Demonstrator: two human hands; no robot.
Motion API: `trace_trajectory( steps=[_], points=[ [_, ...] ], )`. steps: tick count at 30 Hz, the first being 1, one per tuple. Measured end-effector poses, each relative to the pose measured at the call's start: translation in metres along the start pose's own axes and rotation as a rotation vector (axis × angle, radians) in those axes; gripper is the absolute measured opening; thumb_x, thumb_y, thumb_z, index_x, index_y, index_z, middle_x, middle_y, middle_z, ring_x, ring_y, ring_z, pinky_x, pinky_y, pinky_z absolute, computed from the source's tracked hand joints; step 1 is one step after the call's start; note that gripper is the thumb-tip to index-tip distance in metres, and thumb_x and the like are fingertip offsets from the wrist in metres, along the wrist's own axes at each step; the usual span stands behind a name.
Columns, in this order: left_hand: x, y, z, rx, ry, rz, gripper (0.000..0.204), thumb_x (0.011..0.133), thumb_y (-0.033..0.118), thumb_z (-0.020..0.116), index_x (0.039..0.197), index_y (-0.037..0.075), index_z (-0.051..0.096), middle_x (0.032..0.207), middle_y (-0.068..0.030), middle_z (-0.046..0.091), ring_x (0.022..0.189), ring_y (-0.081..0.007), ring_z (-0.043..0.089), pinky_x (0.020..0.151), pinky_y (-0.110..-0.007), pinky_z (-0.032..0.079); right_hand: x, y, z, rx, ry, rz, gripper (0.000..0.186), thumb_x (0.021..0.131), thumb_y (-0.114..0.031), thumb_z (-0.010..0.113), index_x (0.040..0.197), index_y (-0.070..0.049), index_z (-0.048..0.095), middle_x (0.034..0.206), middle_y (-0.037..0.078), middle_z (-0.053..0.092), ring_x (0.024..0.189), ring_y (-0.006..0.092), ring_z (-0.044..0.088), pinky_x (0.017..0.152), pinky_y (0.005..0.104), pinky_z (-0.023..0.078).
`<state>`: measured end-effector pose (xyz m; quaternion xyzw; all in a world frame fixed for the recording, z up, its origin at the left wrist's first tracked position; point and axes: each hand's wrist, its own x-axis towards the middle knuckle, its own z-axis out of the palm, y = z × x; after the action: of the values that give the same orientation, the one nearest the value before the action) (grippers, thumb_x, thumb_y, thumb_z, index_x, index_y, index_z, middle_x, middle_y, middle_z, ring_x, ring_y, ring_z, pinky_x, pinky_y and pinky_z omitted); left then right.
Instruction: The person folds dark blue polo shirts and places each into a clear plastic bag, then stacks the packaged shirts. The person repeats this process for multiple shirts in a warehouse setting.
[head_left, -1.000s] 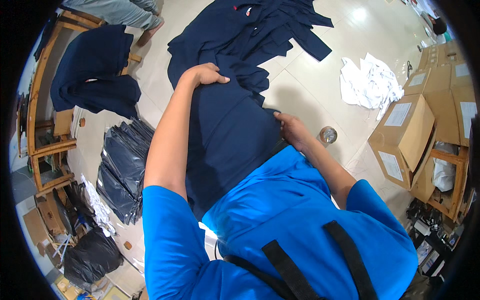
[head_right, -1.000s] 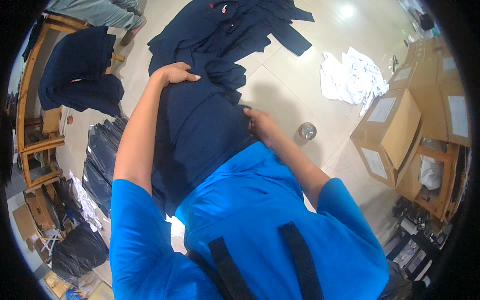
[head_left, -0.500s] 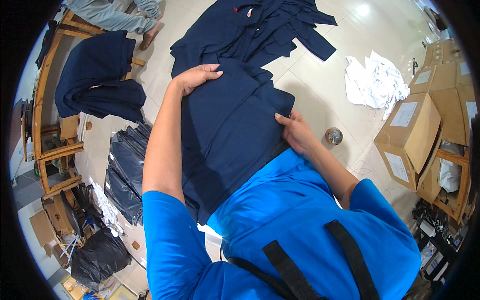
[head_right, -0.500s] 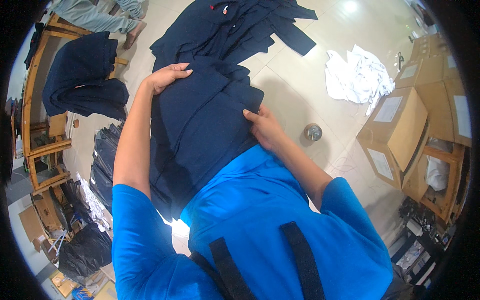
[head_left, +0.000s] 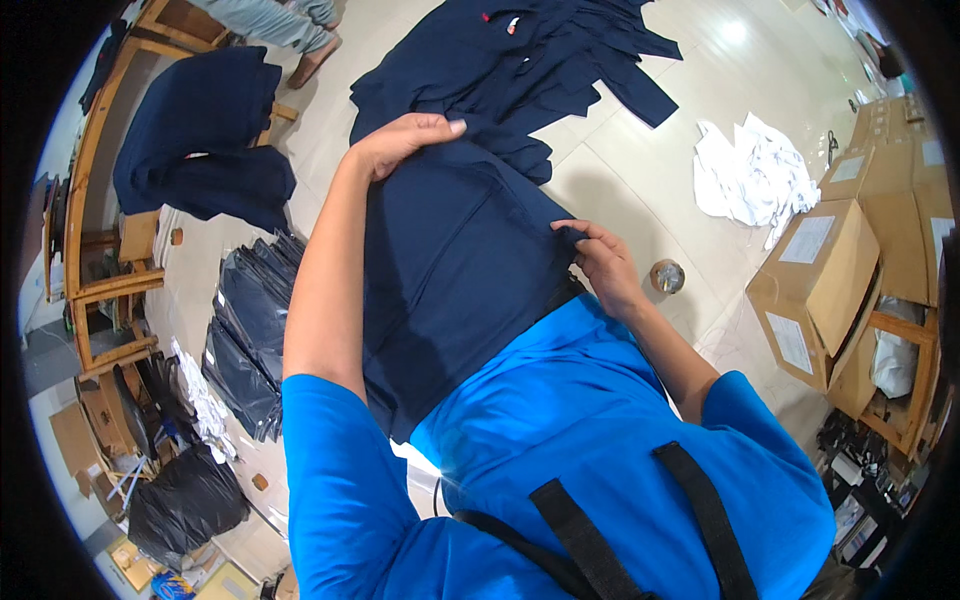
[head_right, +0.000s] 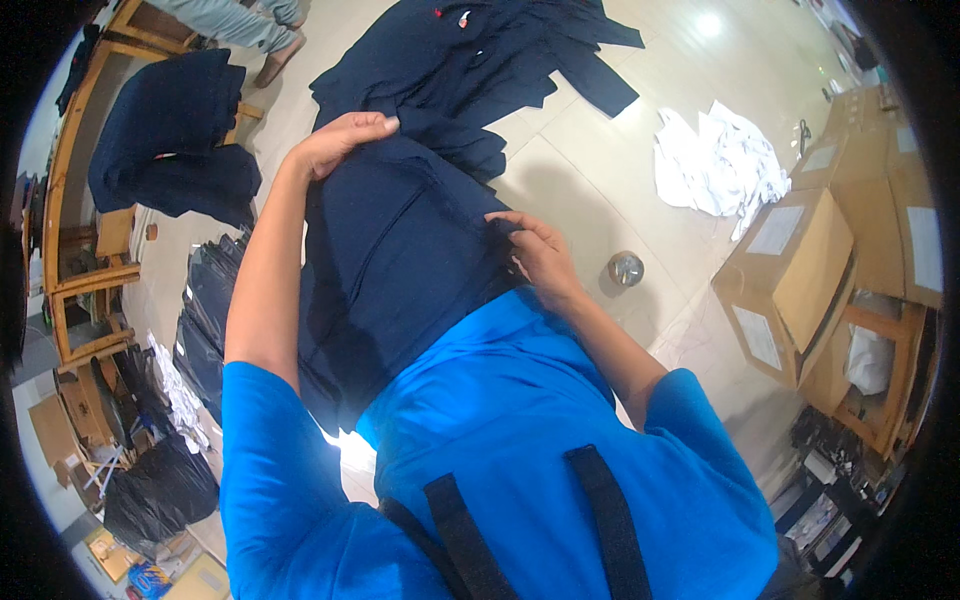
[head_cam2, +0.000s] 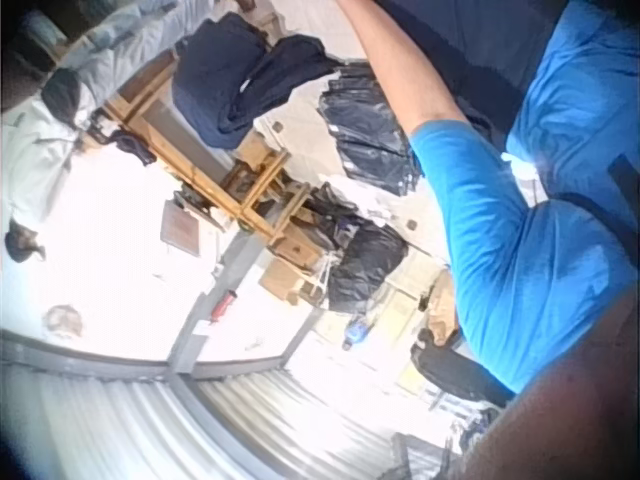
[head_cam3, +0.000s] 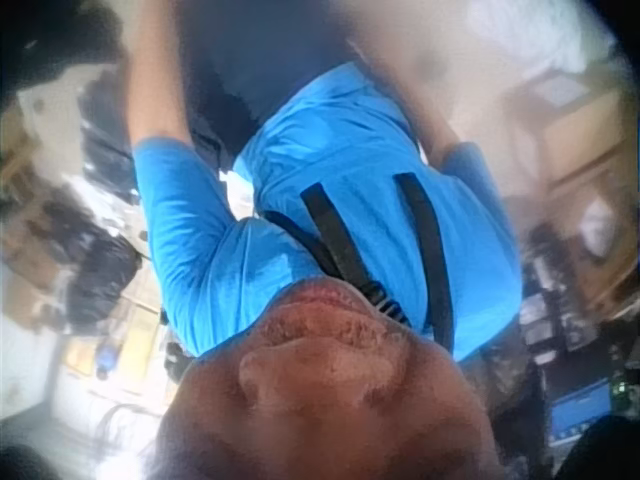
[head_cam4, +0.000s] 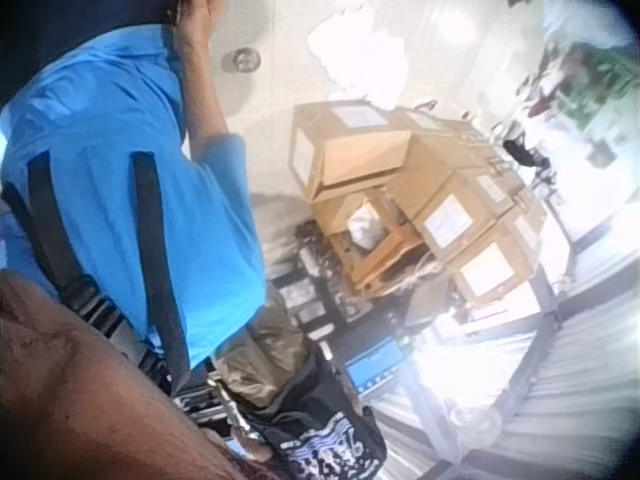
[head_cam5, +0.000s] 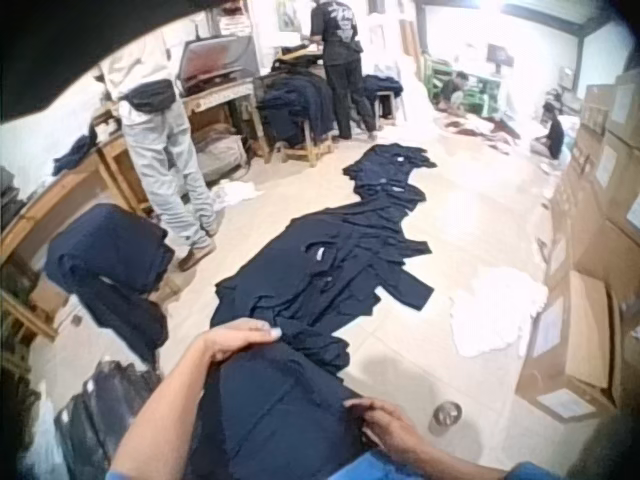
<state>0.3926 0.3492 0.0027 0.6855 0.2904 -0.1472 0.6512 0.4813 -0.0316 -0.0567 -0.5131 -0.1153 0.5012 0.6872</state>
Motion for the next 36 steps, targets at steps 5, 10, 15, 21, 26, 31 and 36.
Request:
trace_trajectory(
  steps=[5, 10, 15, 21, 26, 31, 36],
  points=[
    [-0.002, 0.008, -0.002, 0.076, -0.061, 0.167, 0.033, 0.104, 0.022, 0.073, 0.130, 0.009, 0.058, 0.106, 0.0036, 0.065, 0.100, -0.0055, 0.060, 0.093, -0.023, 0.051, -0.005, -0.019, 0.017, -0.190, 0.053, -0.178, 0.028, 0.104, -0.007, 0.063, 0.130, -0.001, 0.072, 0.116, 0.005, 0.072, 0.097, 0.0106, 0.064, 0.085, 0.0243, 0.051],
    [-0.025, 0.029, -0.017, 0.281, 0.052, 0.422, 0.039, 0.110, 0.036, 0.064, 0.137, 0.008, 0.064, 0.113, 0.0013, 0.067, 0.104, -0.0080, 0.060, 0.097, -0.026, 0.050, -0.003, -0.053, 0.029, -0.208, 0.066, -0.325, 0.038, 0.097, 0.002, 0.075, 0.133, 0.001, 0.066, 0.127, 0.007, 0.069, 0.107, 0.0117, 0.065, 0.092, 0.0264, 0.054],
    [-0.045, 0.111, -0.018, 0.219, 0.135, 0.704, 0.020, 0.105, 0.015, 0.061, 0.106, 0.000, 0.075, 0.091, -0.0033, 0.072, 0.089, -0.0141, 0.066, 0.083, -0.031, 0.053, 0.003, -0.109, 0.046, -0.200, 0.146, -0.600, 0.056, 0.092, 0.011, 0.076, 0.142, 0.004, 0.054, 0.131, 0.013, 0.064, 0.110, 0.0139, 0.065, 0.092, 0.0259, 0.055],
    [-0.079, 0.178, -0.061, 0.362, 0.267, 0.818, 0.024, 0.106, 0.022, 0.070, 0.117, 0.001, 0.075, 0.107, -0.0010, 0.075, 0.098, -0.0105, 0.065, 0.092, -0.030, 0.052, 0.056, -0.181, 0.047, -0.403, 0.204, -0.859, 0.058, 0.092, 0.000, 0.083, 0.142, 0.006, 0.055, 0.123, 0.013, 0.067, 0.102, 0.0132, 0.066, 0.088, 0.0259, 0.054],
    [-0.097, 0.199, -0.085, 0.409, 0.356, 0.981, 0.013, 0.101, 0.010, 0.075, 0.111, 0.002, 0.074, 0.101, -0.0004, 0.074, 0.093, -0.0084, 0.064, 0.085, -0.026, 0.052, 0.071, -0.227, 0.073, -0.427, 0.113, -0.973, 0.047, 0.092, -0.002, 0.084, 0.133, 0.006, 0.064, 0.099, 0.007, 0.071, 0.087, 0.0103, 0.068, 0.080, 0.0224, 0.054],
    [-0.209, 0.104, -0.075, 0.699, 0.448, 0.729, 0.010, 0.099, 0.005, 0.074, 0.108, 0.002, 0.073, 0.098, 0.0022, 0.072, 0.092, -0.0086, 0.063, 0.085, -0.027, 0.052, 0.015, -0.174, 0.122, -0.593, -0.015, -0.914, 0.028, 0.086, 0.004, 0.084, 0.112, 0.002, 0.073, 0.095, 0.004, 0.070, 0.086, 0.0099, 0.063, 0.077, 0.0240, 0.051],
    [-0.309, -0.079, 0.001, 0.905, 0.840, 0.571, 0.039, 0.085, -0.011, 0.066, 0.121, 0.005, 0.070, 0.107, -0.0106, 0.074, 0.106, -0.0318, 0.072, 0.095, -0.038, 0.057, -0.030, -0.083, 0.179, -0.744, -0.882, -1.122, 0.044, 0.067, 0.005, 0.075, 0.109, -0.005, 0.078, 0.097, 0.012, 0.072, 0.093, 0.0322, 0.069, 0.083, 0.0423, 0.055]
  ],
)
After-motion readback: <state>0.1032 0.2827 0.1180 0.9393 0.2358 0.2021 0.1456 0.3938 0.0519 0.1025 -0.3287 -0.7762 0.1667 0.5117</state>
